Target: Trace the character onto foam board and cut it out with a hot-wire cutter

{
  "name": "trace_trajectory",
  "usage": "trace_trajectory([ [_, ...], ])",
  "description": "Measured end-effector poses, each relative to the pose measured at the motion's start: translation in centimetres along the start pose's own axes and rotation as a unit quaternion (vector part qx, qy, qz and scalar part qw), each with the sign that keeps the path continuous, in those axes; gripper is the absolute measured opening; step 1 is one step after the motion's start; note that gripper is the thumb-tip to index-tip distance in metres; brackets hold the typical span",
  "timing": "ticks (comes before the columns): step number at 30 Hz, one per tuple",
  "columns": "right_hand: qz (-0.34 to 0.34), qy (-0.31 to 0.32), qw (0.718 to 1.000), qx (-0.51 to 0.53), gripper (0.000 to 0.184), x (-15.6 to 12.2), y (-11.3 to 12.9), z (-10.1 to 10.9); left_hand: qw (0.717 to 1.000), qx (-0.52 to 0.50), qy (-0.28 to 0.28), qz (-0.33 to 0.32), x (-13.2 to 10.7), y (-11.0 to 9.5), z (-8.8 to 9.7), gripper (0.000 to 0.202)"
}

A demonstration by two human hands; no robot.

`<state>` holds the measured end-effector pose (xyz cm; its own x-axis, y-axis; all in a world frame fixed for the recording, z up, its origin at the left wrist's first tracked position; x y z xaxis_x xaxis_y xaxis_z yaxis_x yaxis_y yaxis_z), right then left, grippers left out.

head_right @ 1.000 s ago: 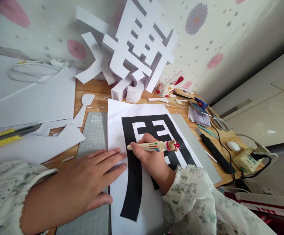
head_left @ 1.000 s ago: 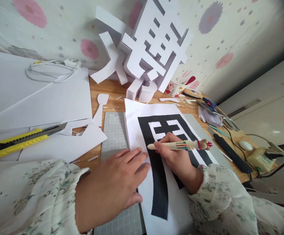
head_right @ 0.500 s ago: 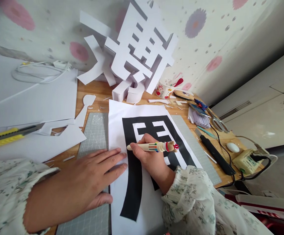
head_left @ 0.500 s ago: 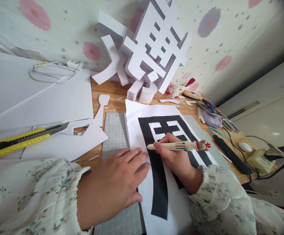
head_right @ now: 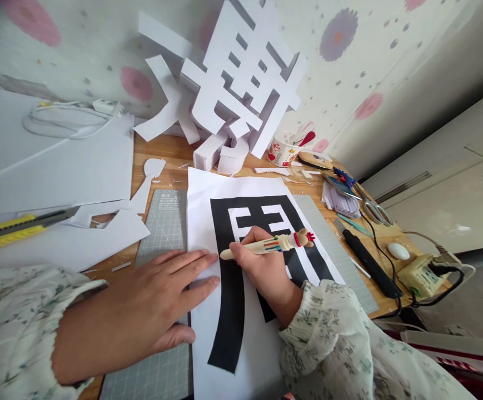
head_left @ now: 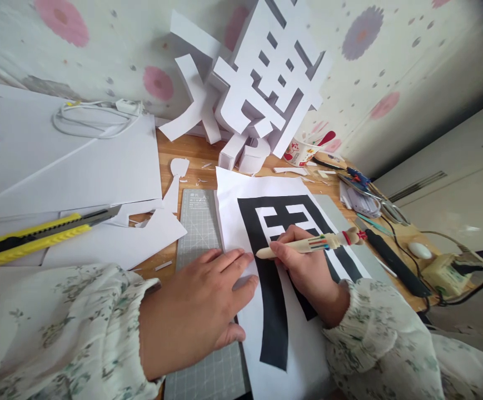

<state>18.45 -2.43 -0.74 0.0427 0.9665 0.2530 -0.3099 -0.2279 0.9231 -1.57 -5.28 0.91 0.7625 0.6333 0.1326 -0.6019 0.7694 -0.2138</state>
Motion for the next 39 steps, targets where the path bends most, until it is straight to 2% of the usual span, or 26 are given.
trace_trajectory([
  [4,-0.062,0.006,0.997,0.044,0.036,1.4,0.0,-0.2,1.000,-0.007,0.002,0.007,0.1,0.0,0.1,0.055],
  [8,-0.038,0.009,0.999,0.029,0.035,2.4,0.2,-0.6,1.000,-0.008,0.003,0.002,0.2,0.0,0.0,0.055],
  [15,0.002,-0.014,0.999,-0.039,0.031,1.7,0.0,-0.9,1.000,-0.005,-0.019,-0.001,0.2,0.1,-0.1,0.058],
  [22,0.036,0.009,0.997,-0.066,0.033,1.8,0.5,-0.9,1.000,-0.002,-0.020,0.003,0.1,0.1,-0.3,0.054],
  [26,0.035,0.023,0.998,-0.041,0.031,1.6,0.4,-0.8,1.000,-0.004,-0.025,0.003,0.1,0.1,-0.3,0.055],
  [29,0.023,0.005,0.999,-0.022,0.032,1.6,0.1,-0.8,1.000,-0.001,-0.021,0.003,0.1,0.1,-0.3,0.055],
  [39,0.031,-0.002,0.996,-0.081,0.031,2.0,0.4,-1.1,1.000,-0.003,-0.005,0.009,0.1,0.0,-0.3,0.053],
])
Point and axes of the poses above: each hand's wrist, its own x-axis towards the middle knuckle, its own z-axis out of the back of the hand, y = z × x, the point moved 3 cm from there along x, towards the middle knuckle, and after that the axes turned 9 degrees about z, right-handed, at the moved point
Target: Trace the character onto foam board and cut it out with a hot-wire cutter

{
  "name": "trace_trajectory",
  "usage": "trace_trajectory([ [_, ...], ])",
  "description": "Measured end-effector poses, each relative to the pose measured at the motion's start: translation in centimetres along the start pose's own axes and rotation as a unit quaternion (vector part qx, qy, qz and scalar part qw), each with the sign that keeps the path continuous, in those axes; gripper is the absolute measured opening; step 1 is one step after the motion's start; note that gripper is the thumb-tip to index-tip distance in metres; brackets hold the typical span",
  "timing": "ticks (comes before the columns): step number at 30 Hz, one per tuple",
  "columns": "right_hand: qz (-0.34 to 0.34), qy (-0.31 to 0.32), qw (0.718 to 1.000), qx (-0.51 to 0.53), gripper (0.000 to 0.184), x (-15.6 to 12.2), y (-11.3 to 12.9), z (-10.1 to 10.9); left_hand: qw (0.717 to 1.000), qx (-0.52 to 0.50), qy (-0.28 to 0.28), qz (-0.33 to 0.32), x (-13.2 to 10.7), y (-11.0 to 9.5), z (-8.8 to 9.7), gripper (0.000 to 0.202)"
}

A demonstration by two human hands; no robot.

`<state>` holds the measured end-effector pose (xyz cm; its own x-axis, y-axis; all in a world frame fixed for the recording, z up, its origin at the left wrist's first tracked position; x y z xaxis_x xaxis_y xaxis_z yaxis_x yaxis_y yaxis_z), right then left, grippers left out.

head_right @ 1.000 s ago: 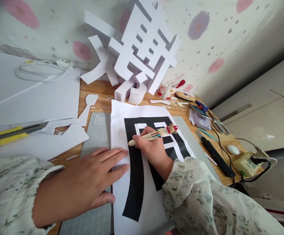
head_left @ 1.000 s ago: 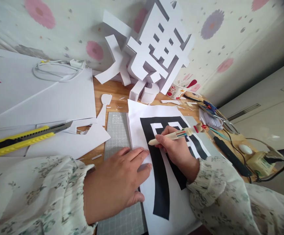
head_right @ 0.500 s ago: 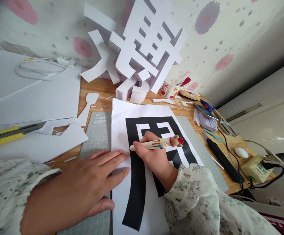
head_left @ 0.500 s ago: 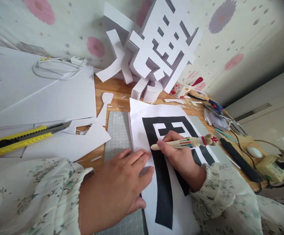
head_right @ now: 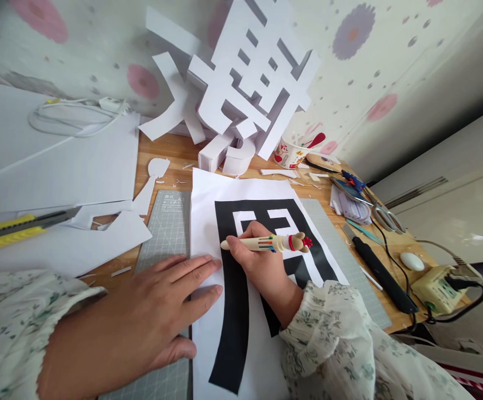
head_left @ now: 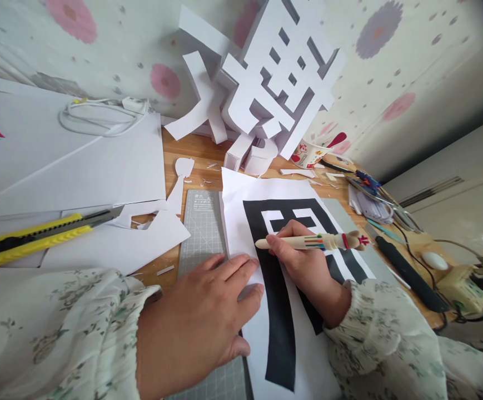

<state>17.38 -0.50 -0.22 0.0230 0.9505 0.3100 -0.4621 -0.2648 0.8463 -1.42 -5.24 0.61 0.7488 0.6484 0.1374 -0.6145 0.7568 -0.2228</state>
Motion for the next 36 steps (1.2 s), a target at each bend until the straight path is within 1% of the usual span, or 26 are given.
trace_trajectory([
  [2,0.006,0.001,1.000,0.001,0.030,0.0,-0.1,0.0,1.000,-0.008,0.005,0.003,0.0,0.1,0.0,0.053],
  [5,-0.004,0.001,0.999,0.039,0.030,-0.2,-0.5,0.0,1.000,-0.016,0.022,0.013,0.0,0.4,0.0,0.054],
  [7,-0.029,-0.007,0.997,0.077,0.031,-0.3,-0.8,0.0,0.999,-0.017,0.037,0.018,0.2,0.6,0.0,0.055],
  [10,-0.085,-0.027,0.989,0.114,0.033,0.1,-1.2,0.2,0.998,-0.019,0.049,0.017,0.3,0.7,0.0,0.055],
  [12,-0.124,-0.012,0.984,0.127,0.033,0.8,-1.1,0.1,0.999,-0.019,0.047,0.014,0.4,0.7,0.1,0.055],
  [14,-0.136,0.016,0.982,0.131,0.033,1.7,-0.9,0.0,0.999,-0.018,0.041,0.012,0.4,0.7,0.2,0.056],
  [17,-0.109,0.028,0.985,0.131,0.032,2.6,-0.7,-0.3,0.999,-0.017,0.037,0.008,0.3,0.6,0.3,0.055],
  [22,-0.053,-0.014,0.993,0.109,0.030,2.0,-1.1,-0.6,0.999,-0.016,0.033,0.019,0.2,0.7,0.4,0.057],
  [26,-0.026,-0.013,0.997,0.068,0.030,1.5,-1.1,-0.5,1.000,-0.010,0.019,0.016,0.5,1.0,0.2,0.080],
  [28,-0.019,-0.008,0.998,0.058,0.030,1.5,-1.0,-0.5,1.000,-0.008,0.016,0.015,0.5,1.2,0.0,0.087],
  [34,0.012,-0.004,1.000,0.020,0.030,1.6,-0.6,-0.4,0.999,-0.007,0.024,0.038,0.3,1.6,-0.4,0.087],
  [36,0.016,0.004,0.999,0.028,0.030,1.5,-0.6,-0.4,0.999,-0.009,0.029,0.041,0.3,1.6,-0.4,0.087],
])
Point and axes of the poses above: each hand's wrist, its own x-axis towards the middle knuckle, its own z-axis out of the back of the hand, y = z × x, the point moved 3 cm from there along x, towards the middle knuckle, and after that the axes turned 9 degrees about z, right-handed, at the moved point
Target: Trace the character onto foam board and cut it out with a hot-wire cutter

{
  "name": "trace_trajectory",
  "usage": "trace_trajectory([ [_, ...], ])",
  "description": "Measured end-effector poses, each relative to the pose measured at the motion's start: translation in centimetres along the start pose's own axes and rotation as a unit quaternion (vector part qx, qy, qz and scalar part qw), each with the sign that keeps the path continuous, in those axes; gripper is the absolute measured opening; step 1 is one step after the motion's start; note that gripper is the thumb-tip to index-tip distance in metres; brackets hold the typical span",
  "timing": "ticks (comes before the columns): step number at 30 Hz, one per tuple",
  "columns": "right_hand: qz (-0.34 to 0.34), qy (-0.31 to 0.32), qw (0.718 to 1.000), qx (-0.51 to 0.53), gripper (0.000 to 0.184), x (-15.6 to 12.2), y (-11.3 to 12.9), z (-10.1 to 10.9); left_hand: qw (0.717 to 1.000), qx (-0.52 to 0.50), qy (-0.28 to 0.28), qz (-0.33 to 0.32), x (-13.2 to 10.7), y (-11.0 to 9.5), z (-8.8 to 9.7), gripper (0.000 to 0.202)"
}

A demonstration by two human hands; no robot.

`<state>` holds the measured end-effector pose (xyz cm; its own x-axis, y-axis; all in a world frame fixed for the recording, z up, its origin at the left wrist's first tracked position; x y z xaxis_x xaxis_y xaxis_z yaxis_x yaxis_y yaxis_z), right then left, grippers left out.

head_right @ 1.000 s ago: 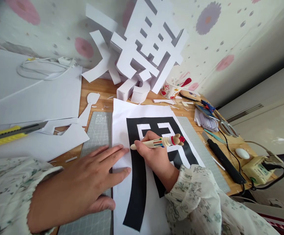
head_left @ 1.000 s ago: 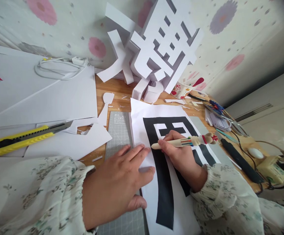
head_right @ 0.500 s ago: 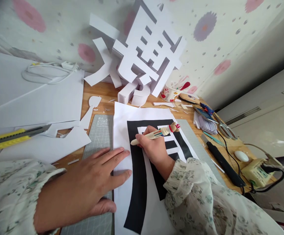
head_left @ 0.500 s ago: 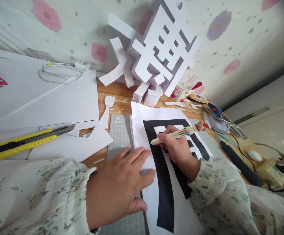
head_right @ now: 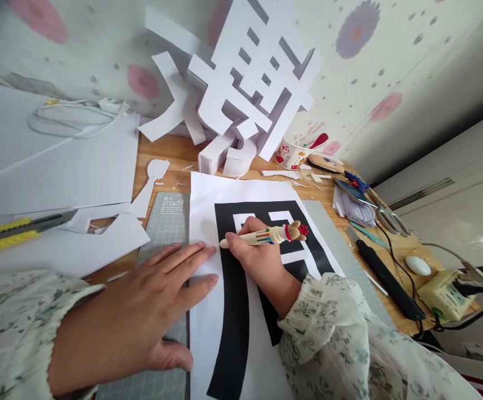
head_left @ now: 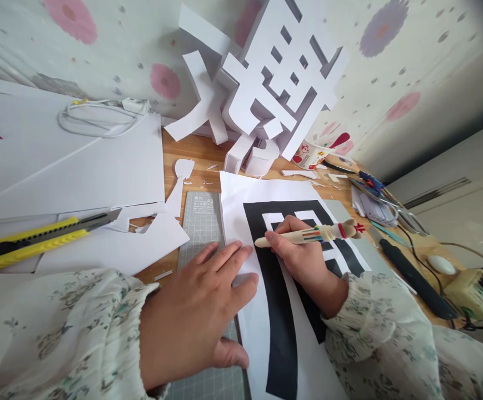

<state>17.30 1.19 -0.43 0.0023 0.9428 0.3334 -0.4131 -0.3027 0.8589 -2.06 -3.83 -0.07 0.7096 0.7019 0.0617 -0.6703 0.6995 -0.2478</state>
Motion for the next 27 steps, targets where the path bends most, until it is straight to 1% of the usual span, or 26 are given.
trace_trajectory([
  [3,-0.014,0.016,0.999,0.028,0.029,-0.12,-0.22,0.02,1.000,0.000,0.001,-0.001,0.03,-0.04,0.07,0.086],
  [6,-0.028,0.000,0.999,0.039,0.030,-0.12,-0.48,0.12,1.000,0.000,0.000,-0.002,0.11,-0.10,0.16,0.084],
  [9,-0.035,-0.014,0.999,0.027,0.032,0.00,-0.51,0.06,1.000,-0.004,0.006,0.000,0.24,-0.17,0.20,0.083],
  [16,-0.006,-0.002,1.000,-0.018,0.033,0.22,0.03,-0.16,1.000,-0.007,0.004,-0.001,0.04,-0.14,0.07,0.084],
  [19,-0.018,0.006,1.000,0.011,0.034,0.19,-0.07,-0.14,1.000,-0.010,0.003,0.004,-0.08,-0.04,0.03,0.084],
  [22,-0.036,-0.011,0.998,0.043,0.034,0.11,-0.40,-0.08,1.000,-0.017,0.006,0.003,-0.03,-0.04,0.10,0.082],
  [24,-0.043,-0.021,0.998,0.045,0.035,0.10,-0.58,-0.10,1.000,-0.018,0.005,0.001,0.04,-0.05,0.16,0.081],
  [27,-0.041,-0.014,0.999,0.027,0.035,0.20,-0.58,-0.24,1.000,-0.017,0.004,0.000,0.09,-0.02,0.15,0.082],
])
Point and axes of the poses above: each hand's wrist, its own x-axis towards the middle knuckle, its own z-axis out of the back of the hand, y = z × x, the point moved 3 cm from there along x, towards the middle knuckle, and after that the axes turned 9 degrees about z, right-handed, at the moved point
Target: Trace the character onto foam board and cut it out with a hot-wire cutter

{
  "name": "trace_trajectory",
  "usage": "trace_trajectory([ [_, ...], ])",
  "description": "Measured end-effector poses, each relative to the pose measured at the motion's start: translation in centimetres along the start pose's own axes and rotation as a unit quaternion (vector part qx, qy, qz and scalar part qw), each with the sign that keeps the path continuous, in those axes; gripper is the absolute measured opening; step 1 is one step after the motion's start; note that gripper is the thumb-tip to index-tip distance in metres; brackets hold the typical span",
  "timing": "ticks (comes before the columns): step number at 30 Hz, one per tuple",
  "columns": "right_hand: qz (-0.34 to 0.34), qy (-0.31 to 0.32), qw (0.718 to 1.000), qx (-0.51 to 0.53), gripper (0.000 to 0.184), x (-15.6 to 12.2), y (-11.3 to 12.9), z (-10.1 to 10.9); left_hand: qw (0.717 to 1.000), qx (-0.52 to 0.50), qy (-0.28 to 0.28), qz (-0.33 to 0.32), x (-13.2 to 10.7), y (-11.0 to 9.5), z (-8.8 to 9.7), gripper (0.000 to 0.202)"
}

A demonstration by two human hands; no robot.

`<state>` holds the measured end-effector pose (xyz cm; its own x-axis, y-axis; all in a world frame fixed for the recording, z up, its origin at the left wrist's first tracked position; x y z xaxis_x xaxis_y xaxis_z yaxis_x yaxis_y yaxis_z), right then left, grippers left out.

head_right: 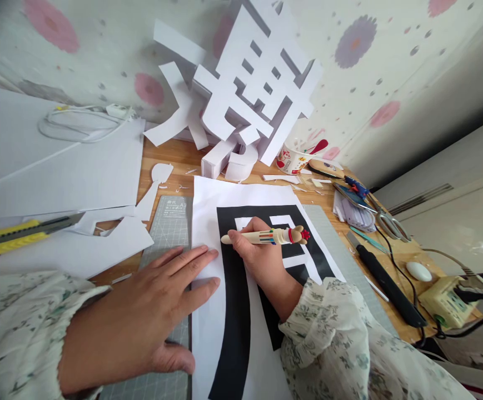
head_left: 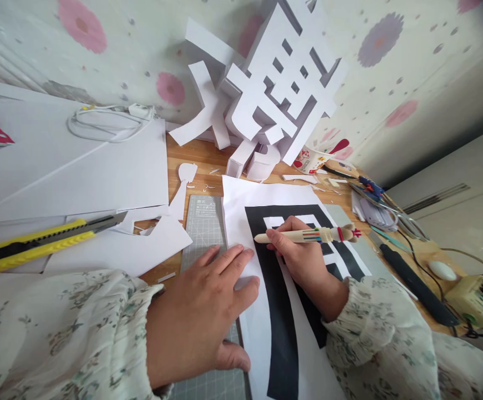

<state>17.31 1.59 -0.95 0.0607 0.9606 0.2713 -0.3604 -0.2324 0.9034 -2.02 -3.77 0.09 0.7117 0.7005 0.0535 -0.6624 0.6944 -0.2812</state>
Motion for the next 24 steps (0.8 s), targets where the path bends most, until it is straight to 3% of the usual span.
trace_trajectory([
  [6,0.022,0.017,0.999,-0.039,0.033,0.1,0.5,-0.1,1.000,-0.008,-0.006,0.002,-0.1,0.1,-0.2,0.084],
  [13,-0.051,-0.018,0.996,0.072,0.035,0.3,-0.3,0.1,1.000,-0.011,-0.006,0.006,0.0,-0.1,-0.1,0.082],
  [16,-0.068,0.007,0.995,0.069,0.037,1.3,-0.1,-0.2,1.000,-0.007,-0.008,0.017,0.0,-0.1,-0.1,0.083],
  [19,-0.044,0.026,0.998,0.043,0.037,2.0,0.4,-0.6,1.000,-0.013,-0.011,0.017,-0.1,-0.1,-0.1,0.084],
  [24,-0.006,-0.008,1.000,0.028,0.034,1.7,0.0,-0.7,1.000,-0.028,-0.003,0.011,-0.2,0.0,-0.3,0.082],
])
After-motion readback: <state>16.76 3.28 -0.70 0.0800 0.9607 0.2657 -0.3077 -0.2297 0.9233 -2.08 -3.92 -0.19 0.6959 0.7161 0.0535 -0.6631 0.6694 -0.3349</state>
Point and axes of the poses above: each hand's wrist, its own x-axis towards the middle knuckle, its own z-axis out of the back of the hand, y = z × x, the point moved 3 cm from there along x, towards the middle knuckle, and after that the axes turned 9 degrees about z, right-handed, at the moved point
